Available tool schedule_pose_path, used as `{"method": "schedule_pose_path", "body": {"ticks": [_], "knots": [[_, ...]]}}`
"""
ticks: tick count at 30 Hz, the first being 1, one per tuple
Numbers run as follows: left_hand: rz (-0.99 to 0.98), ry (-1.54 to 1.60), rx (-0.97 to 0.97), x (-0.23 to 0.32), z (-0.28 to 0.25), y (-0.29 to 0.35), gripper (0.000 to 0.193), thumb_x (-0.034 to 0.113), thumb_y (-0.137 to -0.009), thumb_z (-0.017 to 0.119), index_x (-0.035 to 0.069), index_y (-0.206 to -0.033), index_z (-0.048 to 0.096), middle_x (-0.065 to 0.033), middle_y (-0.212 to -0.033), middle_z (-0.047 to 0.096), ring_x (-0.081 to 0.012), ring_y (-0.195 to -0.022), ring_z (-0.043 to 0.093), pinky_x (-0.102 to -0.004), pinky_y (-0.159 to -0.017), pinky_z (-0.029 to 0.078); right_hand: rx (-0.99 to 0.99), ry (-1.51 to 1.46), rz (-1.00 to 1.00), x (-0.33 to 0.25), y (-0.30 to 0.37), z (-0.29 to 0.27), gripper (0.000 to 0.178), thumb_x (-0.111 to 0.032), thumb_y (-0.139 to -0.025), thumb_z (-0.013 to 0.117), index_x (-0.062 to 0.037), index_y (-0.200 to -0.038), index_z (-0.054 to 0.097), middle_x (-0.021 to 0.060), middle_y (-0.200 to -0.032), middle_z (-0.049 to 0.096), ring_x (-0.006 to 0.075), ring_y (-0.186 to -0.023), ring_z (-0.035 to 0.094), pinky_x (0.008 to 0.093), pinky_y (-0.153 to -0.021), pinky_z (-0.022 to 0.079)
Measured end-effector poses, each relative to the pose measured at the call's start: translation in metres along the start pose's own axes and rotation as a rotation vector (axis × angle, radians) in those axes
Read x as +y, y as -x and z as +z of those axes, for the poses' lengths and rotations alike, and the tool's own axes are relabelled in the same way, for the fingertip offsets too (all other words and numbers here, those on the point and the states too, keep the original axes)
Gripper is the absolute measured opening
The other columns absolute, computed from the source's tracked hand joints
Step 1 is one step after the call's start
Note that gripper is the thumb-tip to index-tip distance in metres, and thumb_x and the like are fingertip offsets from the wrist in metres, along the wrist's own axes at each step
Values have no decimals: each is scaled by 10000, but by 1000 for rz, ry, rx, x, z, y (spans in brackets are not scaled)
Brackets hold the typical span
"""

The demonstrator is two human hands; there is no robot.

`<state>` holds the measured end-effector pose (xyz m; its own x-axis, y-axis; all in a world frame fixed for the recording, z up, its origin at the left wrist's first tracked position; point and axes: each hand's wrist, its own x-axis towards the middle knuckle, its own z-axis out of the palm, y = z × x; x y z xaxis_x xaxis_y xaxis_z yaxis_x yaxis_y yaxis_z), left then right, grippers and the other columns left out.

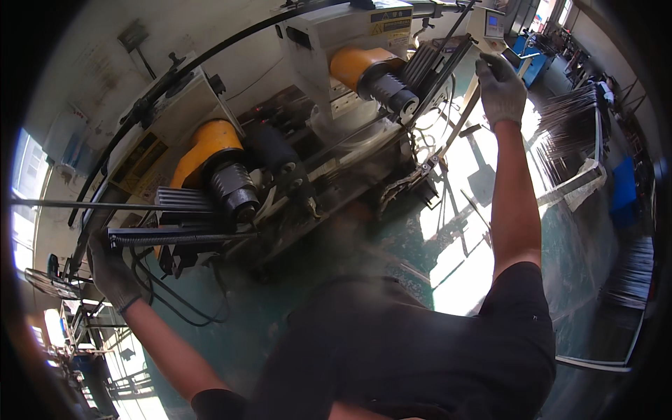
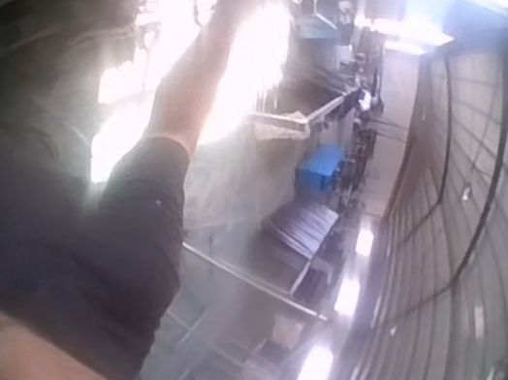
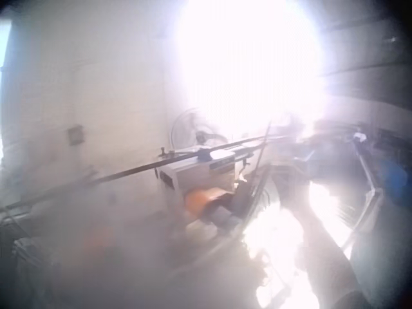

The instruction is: The person feeds metal rods into a bending machine, operates the machine to bend them, and then uses a wooden jig to shape the bent rods into rectangular frames. The person also uses a tape measure to check dimensions and adjusts a clamp on the machine.

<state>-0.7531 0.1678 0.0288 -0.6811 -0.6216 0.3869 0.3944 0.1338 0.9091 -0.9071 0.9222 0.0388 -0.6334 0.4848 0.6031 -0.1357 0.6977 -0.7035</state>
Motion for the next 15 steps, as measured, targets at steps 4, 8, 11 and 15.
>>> {"method": "schedule_pose_path", "body": {"ticks": [4, 8, 11, 15], "knots": [[100, -289, -70, 61, 76, 7, 454, 415, -1107, 632, 27, -1337, 688, -88, -1150, 743, -180, -1037, 708, -344, -898, 577, 64, 240, -288, -62, -69, 21, 339, -332, -984, 773, -108, -1237, 793, 59, -1088, 826, 150, -1013, 772, 301, -931, 576], [156, -280, -136, 79, 150, 6, 460, 474, -1063, 685, 63, -1255, 760, -71, -1123, 759, -173, -1011, 709, -329, -868, 571, 16, 218, -296, -86, -114, 32, 584, -494, -995, 718, -39, -1360, 694, 159, -1325, 697, 284, -1244, 638, 428, -1092, 474], [134, -362, -236, 94, 174, 4, 503, 478, -1076, 662, 50, -1333, 725, -85, -1222, 730, -186, -1142, 679, -336, -1004, 527, -62, 269, -369, -88, -150, 65, 612, -564, -1044, 614, -49, -1368, 682, 194, -1389, 666, 350, -1307, 600, 501, -1145, 446], [304, -591, -339, 113, 207, 14, 540, 530, -1058, 659, 73, -1334, 739, -98, -1223, 770, -231, -1204, 702, -376, -1061, 507, -143, 286, -358, -100, -151, 91, 544, -497, -1038, 640, -39, -1327, 698, 175, -1306, 690, 313, -1205, 625, 463, -1058, 468]]}}
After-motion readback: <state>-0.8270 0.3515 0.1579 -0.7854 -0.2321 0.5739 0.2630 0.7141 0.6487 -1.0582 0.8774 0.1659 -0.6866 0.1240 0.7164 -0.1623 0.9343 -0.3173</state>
